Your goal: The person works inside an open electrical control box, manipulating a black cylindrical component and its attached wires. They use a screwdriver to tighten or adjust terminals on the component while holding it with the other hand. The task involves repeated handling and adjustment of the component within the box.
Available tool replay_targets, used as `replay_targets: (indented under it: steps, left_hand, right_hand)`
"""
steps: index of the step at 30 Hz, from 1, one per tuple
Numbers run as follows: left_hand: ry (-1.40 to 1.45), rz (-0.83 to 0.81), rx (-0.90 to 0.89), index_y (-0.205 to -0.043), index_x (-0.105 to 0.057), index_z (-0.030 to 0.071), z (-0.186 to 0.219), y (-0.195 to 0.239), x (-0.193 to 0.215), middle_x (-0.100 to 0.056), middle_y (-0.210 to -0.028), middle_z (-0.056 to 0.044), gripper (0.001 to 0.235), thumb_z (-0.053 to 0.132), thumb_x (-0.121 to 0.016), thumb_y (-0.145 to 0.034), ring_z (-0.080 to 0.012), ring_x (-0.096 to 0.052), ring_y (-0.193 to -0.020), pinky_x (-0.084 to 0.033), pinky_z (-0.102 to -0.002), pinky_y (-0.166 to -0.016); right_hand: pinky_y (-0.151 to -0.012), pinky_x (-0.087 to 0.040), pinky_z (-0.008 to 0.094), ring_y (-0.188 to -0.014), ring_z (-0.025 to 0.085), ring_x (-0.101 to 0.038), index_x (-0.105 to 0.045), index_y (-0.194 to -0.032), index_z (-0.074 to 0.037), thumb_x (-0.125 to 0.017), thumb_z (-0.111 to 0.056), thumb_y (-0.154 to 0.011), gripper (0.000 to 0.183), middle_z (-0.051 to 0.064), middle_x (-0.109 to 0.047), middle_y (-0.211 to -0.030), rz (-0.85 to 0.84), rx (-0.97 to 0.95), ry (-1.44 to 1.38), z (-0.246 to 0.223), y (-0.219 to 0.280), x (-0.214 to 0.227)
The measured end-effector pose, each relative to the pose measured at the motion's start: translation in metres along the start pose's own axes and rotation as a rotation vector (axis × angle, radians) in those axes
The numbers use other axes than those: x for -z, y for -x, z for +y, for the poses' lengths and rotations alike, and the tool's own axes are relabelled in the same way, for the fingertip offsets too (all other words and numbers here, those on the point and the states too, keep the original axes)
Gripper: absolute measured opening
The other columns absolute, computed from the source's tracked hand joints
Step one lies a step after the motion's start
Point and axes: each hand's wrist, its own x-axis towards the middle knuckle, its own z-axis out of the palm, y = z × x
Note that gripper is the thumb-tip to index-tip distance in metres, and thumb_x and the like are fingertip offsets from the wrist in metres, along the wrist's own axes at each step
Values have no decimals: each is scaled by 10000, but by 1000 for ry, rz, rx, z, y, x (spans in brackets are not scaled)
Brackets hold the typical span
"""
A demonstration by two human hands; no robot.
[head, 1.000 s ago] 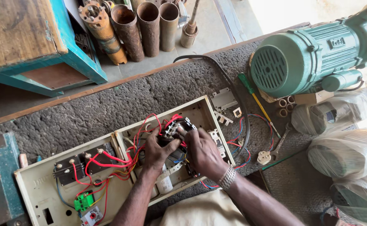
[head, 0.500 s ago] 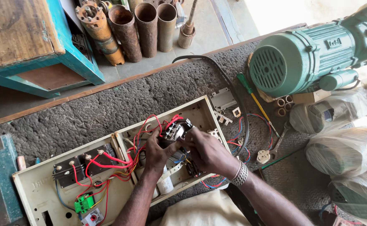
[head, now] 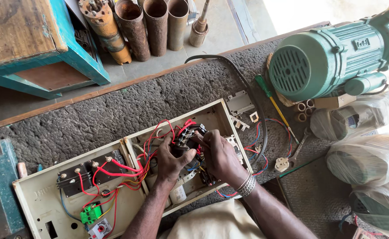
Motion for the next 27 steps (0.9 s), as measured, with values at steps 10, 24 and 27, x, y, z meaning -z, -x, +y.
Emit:
replay_targets:
  steps: [10,24,27]
  left_hand:
    - [3,-26,-41,-1210,-617,0,-6,-4,2,-720,-1046,-64,584,211,-852,-717,-117,-689,-904,-581,-283,-833]
    - [-72,-46,-10,-1261,-619,10,-9,-2,9,-704,-1024,-51,636,194,-829,-689,-118,-661,-883,-573,-292,-802]
    - [-48,-39,17,-1249,-614,0,-8,0,9,-711,-1041,-64,636,210,-846,-695,-128,-678,-903,-585,-307,-829]
  right_hand:
    - [-684,-506,491,-795,401,-622,-466,-1101,5,-595,23,-885,252,191,-643,-884,52,180,155,-6,6,0]
    - [-571,-531,394,-673,326,-721,-573,-1044,-32,-644,-12,-921,143,164,-713,-805,-56,-142,-95,-8,15,26]
    - [-659,-575,373,-765,281,-732,-534,-1043,-27,-606,0,-940,128,155,-758,-999,179,45,-62,-4,21,4]
